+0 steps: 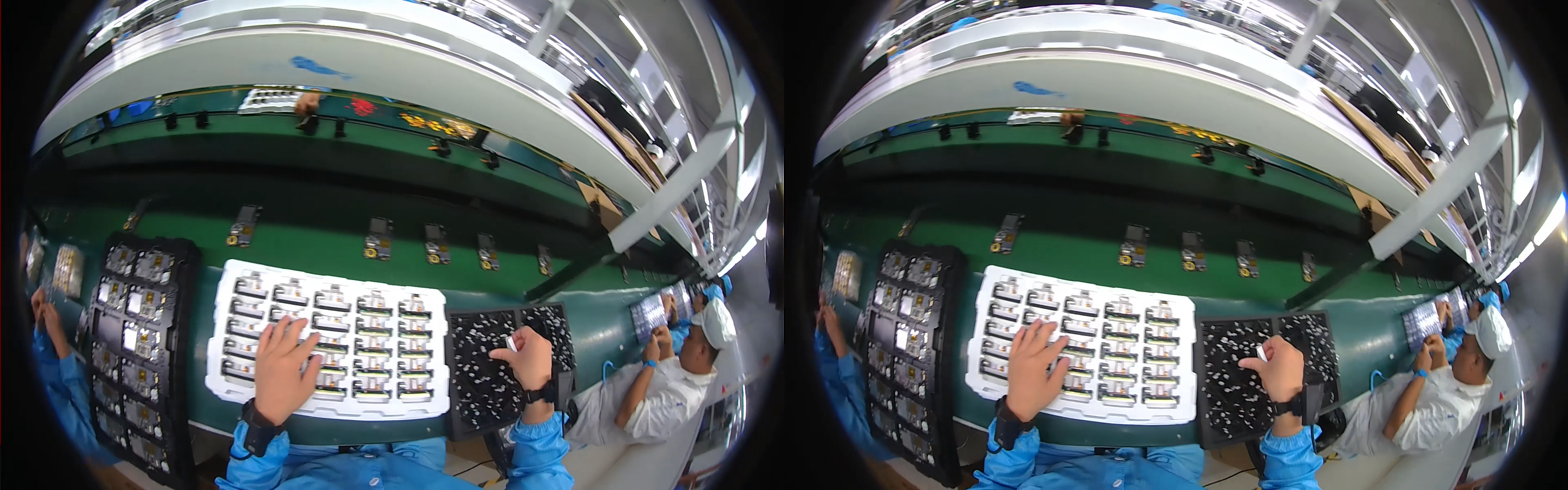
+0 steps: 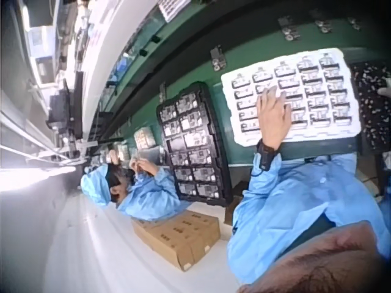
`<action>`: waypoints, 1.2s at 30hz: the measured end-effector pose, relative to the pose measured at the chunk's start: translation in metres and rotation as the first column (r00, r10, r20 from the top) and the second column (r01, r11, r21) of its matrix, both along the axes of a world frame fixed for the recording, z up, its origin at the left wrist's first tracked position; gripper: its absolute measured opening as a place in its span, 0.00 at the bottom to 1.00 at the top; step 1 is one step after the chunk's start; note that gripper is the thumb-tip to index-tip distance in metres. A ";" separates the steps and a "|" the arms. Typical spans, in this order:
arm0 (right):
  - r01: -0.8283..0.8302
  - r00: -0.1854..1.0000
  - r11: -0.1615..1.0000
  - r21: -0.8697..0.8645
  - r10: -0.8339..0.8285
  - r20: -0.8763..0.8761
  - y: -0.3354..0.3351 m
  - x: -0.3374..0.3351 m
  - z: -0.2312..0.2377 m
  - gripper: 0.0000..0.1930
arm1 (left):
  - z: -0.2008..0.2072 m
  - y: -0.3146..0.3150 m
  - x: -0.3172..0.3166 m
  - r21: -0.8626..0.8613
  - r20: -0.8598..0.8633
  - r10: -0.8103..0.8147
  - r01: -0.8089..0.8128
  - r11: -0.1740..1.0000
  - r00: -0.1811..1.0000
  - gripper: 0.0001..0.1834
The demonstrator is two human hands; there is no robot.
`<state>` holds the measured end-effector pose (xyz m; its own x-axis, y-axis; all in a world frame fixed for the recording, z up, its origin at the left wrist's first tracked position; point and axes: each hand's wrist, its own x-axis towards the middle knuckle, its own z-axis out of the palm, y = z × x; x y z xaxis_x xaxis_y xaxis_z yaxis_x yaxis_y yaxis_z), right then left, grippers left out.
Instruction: Manually assemble electronic components on a circuit board at a factory assembly line.
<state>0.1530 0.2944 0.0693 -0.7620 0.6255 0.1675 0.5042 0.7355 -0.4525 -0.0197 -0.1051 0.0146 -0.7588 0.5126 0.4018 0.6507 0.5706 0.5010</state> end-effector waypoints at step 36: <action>-0.744 0.612 0.650 0.157 0.757 -0.229 -0.163 -0.122 0.002 0.16 | -0.006 0.012 -0.045 -0.120 -0.101 -0.089 0.076 0.990 0.991 0.21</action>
<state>0.0311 0.1311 0.0716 -0.8872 -0.1578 0.4336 -0.3593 0.8258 -0.4347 -0.0650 -0.0935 0.0083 -0.6681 0.6194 0.4123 0.7440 0.5626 0.3604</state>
